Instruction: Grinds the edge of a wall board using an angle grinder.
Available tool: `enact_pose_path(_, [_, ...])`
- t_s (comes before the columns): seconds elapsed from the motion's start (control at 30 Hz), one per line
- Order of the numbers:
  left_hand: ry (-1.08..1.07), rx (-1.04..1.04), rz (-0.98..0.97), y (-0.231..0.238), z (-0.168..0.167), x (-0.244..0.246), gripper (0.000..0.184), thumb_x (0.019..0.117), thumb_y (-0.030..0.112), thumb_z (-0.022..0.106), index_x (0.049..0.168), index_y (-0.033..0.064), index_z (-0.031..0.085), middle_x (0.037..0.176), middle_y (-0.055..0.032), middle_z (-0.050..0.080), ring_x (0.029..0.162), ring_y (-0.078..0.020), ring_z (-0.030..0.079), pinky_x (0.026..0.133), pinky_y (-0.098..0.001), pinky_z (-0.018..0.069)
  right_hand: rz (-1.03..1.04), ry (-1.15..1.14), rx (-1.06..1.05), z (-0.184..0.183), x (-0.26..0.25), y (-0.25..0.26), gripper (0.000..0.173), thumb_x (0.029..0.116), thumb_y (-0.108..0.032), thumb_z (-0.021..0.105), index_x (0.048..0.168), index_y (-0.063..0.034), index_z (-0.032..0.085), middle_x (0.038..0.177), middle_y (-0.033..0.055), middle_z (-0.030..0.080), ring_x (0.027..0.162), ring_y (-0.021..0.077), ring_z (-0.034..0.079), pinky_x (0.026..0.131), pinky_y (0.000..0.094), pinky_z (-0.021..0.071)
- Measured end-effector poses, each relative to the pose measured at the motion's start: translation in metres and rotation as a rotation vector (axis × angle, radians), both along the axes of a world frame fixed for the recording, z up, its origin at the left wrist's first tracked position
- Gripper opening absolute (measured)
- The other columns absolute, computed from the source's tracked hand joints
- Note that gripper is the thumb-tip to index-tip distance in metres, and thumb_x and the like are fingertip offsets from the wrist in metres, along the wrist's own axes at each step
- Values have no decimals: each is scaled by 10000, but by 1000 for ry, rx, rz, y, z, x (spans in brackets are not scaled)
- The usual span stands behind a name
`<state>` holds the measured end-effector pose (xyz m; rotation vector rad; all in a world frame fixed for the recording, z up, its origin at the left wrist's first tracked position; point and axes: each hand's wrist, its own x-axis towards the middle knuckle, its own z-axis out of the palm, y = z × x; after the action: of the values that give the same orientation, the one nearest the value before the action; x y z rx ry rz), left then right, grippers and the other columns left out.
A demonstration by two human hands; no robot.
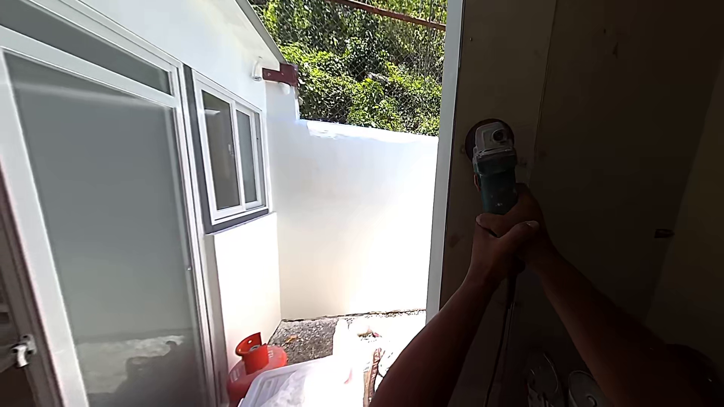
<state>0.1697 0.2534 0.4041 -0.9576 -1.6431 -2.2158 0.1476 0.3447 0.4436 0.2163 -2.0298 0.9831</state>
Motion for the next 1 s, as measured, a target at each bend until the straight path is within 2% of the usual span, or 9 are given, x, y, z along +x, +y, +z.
enact_pose_path(0.23, [6, -16, -15, -4, 0, 0, 319, 900, 260, 717, 1086, 14, 634, 865, -90, 676, 800, -154, 675, 766, -340, 568, 15, -50, 7, -2, 2, -3, 728, 703, -325, 884, 1304, -127, 524, 897, 157, 668, 772, 325, 659, 630, 547, 515])
enact_pose_path(0.37, [21, 2, -6, -3, -5, -10, 270, 900, 242, 754, 918, -21, 695, 787, -107, 672, 750, -165, 669, 737, -318, 563, 31, -58, 44, -22, -27, 9, 401, 761, -224, 912, 1070, -36, 739, 891, 170, 709, 810, 297, 666, 762, 501, 534])
enact_pose_path(0.47, [3, -1, -20, -1, -2, -1, 268, 928, 225, 692, 1080, 10, 639, 855, -93, 672, 793, -158, 671, 760, -334, 565, 30, -119, 63, -8, -18, 9, 693, 732, -364, 861, 1275, -119, 507, 918, 119, 652, 819, 279, 657, 680, 525, 530])
enact_pose_path(0.5, [6, -23, -10, 0, -2, 2, 274, 934, 228, 688, 1107, 22, 637, 858, -88, 677, 787, -156, 673, 751, -336, 568, -17, 81, 8, -21, -37, 10, 767, 606, -445, 857, 1233, -116, 561, 814, 87, 666, 692, 239, 665, 533, 488, 525])
enact_pose_path(0.6, [36, -89, -34, 3, -17, 0, 442, 909, 284, 755, 1235, 43, 580, 919, -115, 684, 806, -183, 682, 744, -360, 584, 54, 23, -160, -26, -15, 11, 769, 613, -408, 879, 1270, -154, 572, 935, 62, 687, 816, 203, 678, 667, 474, 566])
enact_pose_path(0.67, [30, -163, -19, -3, -44, 2, 741, 884, 424, 780, 1440, 86, 425, 1140, -117, 662, 993, -172, 680, 875, -362, 583, 158, 2, -302, -36, 17, 14, 718, 673, -244, 905, 1282, -100, 553, 995, 119, 666, 838, 231, 667, 697, 464, 566])
enact_pose_path(0.73, [87, -182, 153, -20, -83, 4, 779, 901, 507, 725, 1481, 61, 459, 1332, -122, 604, 1179, -180, 624, 965, -364, 553, 218, 68, -427, -64, 28, 27, 702, 649, -223, 871, 1267, -110, 557, 982, 68, 678, 802, 173, 695, 663, 371, 604])
enact_pose_path(0.83, [210, -112, 671, -55, -122, -21, 446, 922, 436, 717, 1143, 52, 665, 1120, -86, 664, 1051, -178, 647, 872, -362, 557, 284, 168, -594, -112, 39, 50, 736, 611, -223, 825, 1267, -66, 531, 951, 49, 696, 761, 178, 729, 650, 356, 647])
enact_pose_path(1.0, [234, -361, 1074, -88, -87, -68, 507, 901, 554, 711, 1092, 85, 685, 1078, -112, 664, 927, -264, 656, 753, -476, 549, 303, 208, -767, -174, 63, 80, 610, 673, -173, 787, 1189, -37, 491, 868, 66, 711, 677, 226, 727, 602, 385, 648])
